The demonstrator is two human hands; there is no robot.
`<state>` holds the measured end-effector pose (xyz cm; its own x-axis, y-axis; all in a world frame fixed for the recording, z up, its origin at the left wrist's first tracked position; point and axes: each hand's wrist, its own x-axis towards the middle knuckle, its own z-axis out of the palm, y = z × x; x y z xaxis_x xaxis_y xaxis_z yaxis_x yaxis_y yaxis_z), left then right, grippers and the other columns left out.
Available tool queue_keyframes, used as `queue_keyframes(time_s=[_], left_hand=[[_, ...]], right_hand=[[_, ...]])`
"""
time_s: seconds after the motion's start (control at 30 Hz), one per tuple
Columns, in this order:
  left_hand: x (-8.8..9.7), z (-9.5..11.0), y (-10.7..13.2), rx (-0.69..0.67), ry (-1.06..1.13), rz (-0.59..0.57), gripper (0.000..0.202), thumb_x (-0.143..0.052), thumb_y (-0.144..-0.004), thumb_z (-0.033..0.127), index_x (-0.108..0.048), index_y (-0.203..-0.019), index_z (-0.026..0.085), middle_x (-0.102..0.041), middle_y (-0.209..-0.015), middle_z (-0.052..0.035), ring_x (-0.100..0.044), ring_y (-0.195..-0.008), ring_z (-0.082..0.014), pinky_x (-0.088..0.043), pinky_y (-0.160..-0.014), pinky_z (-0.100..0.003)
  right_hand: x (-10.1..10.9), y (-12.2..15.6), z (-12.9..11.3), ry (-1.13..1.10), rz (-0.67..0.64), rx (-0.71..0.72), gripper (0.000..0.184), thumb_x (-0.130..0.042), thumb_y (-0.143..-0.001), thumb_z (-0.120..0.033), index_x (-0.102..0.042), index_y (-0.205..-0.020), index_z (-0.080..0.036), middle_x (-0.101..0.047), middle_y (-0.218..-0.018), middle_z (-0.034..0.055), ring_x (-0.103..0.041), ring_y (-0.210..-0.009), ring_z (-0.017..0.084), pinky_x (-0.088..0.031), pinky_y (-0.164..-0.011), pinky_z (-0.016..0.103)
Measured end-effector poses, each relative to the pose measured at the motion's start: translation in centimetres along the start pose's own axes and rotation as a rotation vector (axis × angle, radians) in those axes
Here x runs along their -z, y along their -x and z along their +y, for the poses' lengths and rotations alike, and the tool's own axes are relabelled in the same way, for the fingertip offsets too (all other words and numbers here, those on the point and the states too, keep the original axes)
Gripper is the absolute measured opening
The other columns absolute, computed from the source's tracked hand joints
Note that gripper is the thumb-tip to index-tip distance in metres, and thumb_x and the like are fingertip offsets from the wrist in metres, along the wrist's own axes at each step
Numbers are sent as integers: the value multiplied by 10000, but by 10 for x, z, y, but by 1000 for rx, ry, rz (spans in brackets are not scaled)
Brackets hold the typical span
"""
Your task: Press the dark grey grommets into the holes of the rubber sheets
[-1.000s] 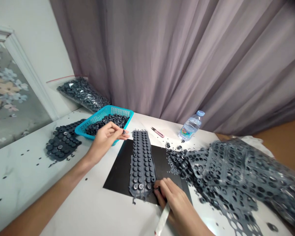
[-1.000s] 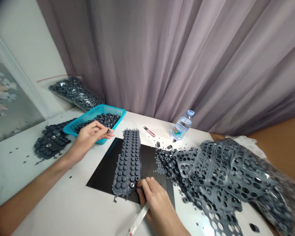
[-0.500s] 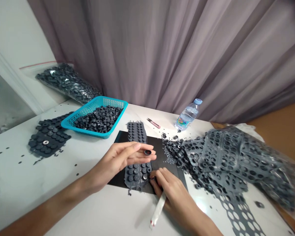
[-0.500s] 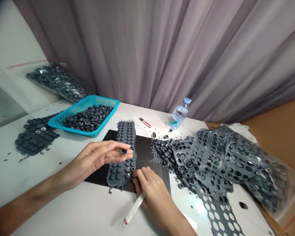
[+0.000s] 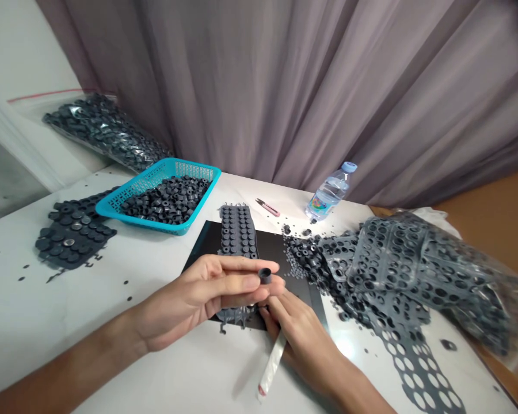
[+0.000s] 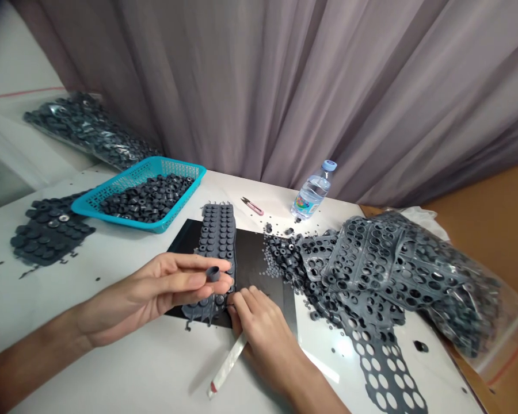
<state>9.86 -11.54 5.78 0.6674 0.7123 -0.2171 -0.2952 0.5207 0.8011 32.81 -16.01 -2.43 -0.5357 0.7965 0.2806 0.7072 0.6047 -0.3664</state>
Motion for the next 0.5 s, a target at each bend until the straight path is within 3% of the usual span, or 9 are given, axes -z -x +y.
queue_keyframes(time_s=[0.27, 0.5], left_hand=[[6, -1, -5, -2, -31, 29, 286, -740, -941, 235, -777, -1223, 212, -771, -1250, -75, -722, -1174, -164, -554, -979, -142], [9, 0, -8, -95, -180, 53, 297, -790, -890, 248, -793, -1187, 245, -780, -1186, -58, -733, -991, -126, -562, -886, -159]], right_hand=[[0, 2, 2, 44, -18, -1, 164, -409, -1065, -144, -503, -952, -219, -617, -886, 50, -579, -798, 211, -493, -713, 324], [-2, 3, 3, 43, -42, -12, 150, -412, -1071, -147, -522, -1002, -222, -628, -928, 57, -578, -830, 222, -484, -726, 334]])
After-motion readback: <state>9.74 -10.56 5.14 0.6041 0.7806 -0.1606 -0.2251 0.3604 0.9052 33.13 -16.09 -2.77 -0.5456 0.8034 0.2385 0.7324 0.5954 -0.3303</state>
